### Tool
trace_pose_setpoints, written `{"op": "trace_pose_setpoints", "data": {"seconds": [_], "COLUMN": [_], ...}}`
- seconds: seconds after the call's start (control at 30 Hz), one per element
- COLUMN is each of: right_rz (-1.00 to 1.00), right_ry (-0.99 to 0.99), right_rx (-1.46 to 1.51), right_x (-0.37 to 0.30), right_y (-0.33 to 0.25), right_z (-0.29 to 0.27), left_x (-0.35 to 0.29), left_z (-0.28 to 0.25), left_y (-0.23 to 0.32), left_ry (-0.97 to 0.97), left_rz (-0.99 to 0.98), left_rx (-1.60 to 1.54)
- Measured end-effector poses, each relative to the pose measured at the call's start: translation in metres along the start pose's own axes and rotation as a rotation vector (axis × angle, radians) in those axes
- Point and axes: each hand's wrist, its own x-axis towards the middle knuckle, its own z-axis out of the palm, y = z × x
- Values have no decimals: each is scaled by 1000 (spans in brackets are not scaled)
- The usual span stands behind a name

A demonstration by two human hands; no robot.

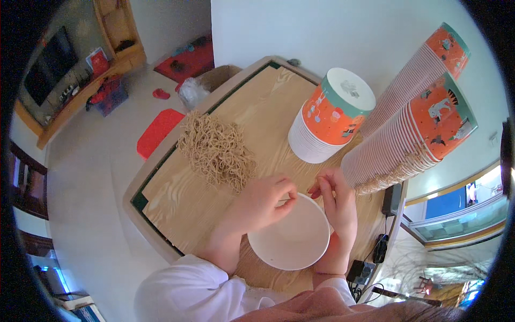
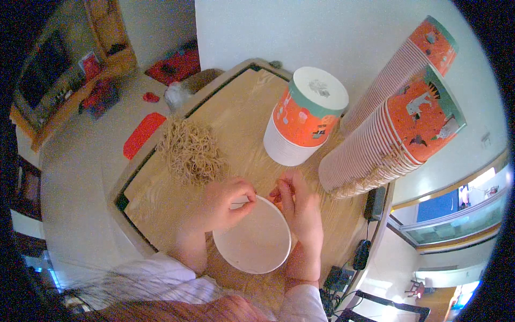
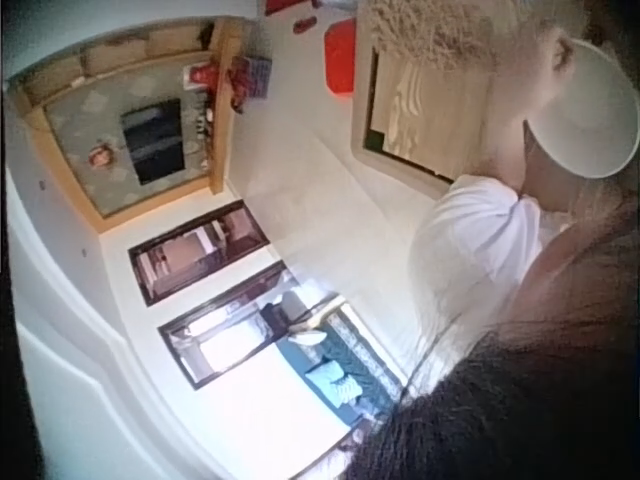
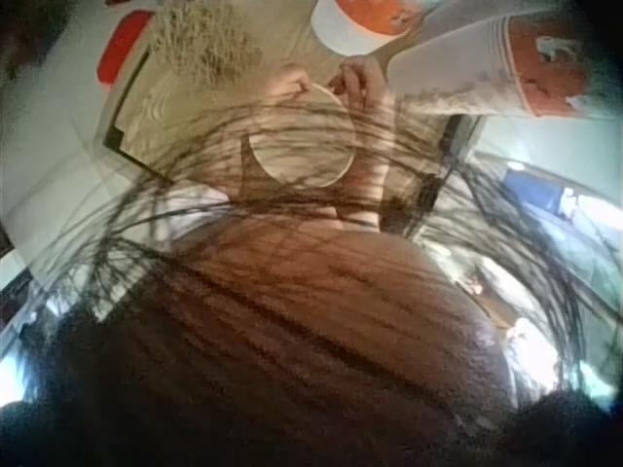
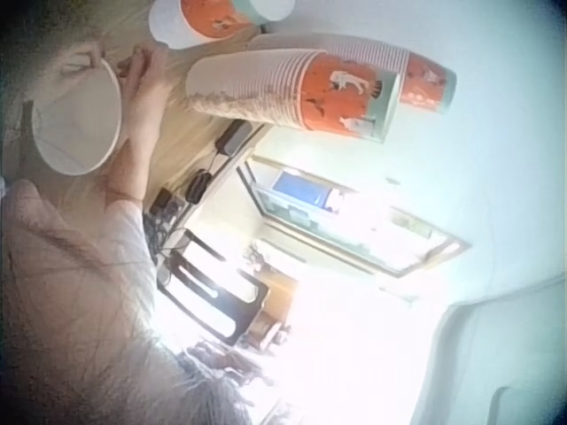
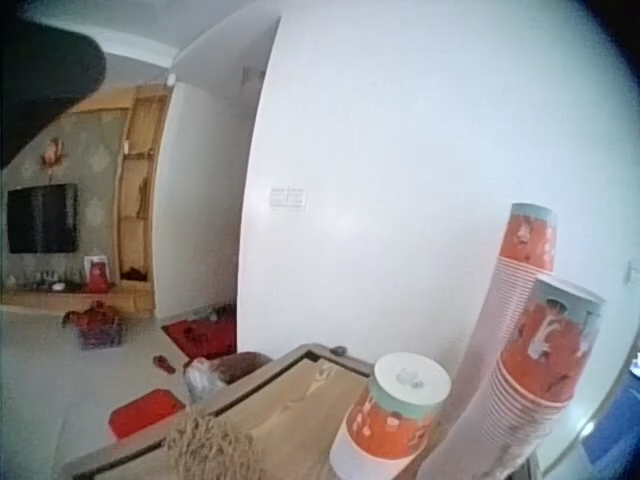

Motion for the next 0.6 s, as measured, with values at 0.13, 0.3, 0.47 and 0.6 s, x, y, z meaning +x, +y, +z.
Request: {"op": "trace_pose_setpoints", "data": {"seconds": [0.13, 0.3, 0.47, 0.6], "right_rz": [61, 119, 137, 205], "right_ry": [-129, -203, -284, -329], "right_rx": [-139, -226, -289, -59], "right_x": [6, 12, 15, 12], "right_y": [15, 26, 48, 48], "right_z": [-1, 11, 15, 13], "left_x": [11, 19, 26, 21], "left_z": [-4, 22, 41, 65], "left_y": [-15, -69, -91, -110], "left_ry": [-191, -342, -554, -604], "left_rz": [-129, -119, -244, -301], "left_rx": [-197, -524, -798, -1206]}}
